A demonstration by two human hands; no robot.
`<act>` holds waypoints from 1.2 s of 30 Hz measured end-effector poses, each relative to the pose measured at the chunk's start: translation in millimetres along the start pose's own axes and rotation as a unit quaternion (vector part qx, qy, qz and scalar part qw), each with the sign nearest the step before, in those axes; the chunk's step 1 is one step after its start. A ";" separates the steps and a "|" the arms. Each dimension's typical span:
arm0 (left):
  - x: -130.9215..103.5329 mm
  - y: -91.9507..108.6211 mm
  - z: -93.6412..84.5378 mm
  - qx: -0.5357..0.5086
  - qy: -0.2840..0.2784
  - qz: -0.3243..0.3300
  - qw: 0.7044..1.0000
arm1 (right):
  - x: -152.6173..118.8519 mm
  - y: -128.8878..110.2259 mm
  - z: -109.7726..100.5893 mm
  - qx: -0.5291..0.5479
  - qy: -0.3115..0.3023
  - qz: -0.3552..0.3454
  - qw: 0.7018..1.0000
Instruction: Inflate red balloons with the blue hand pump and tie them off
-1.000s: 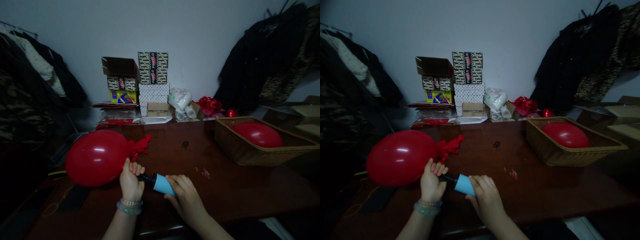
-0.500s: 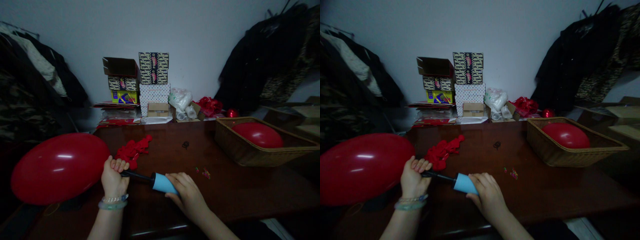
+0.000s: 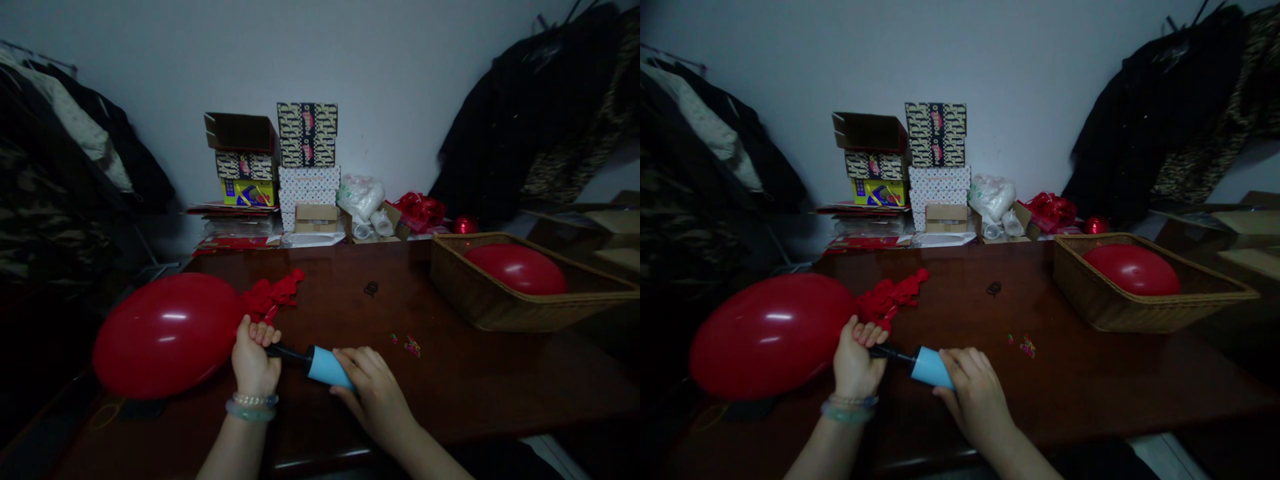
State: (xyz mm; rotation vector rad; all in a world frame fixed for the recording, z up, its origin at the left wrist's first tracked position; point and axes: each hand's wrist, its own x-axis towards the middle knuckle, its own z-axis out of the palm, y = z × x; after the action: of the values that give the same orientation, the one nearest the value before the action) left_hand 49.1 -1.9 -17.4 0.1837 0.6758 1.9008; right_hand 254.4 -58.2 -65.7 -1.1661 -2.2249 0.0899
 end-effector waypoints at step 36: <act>0.5 7.4 3.0 0.008 -0.005 0.034 0.999 | -0.2 6.7 3.3 0.016 0.012 -0.014 1.000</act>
State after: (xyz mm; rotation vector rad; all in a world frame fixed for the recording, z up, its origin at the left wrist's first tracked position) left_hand 44.3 -2.4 -11.1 0.2296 0.6863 1.9578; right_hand 257.5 -53.5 -70.7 -1.1124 -2.2093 0.0996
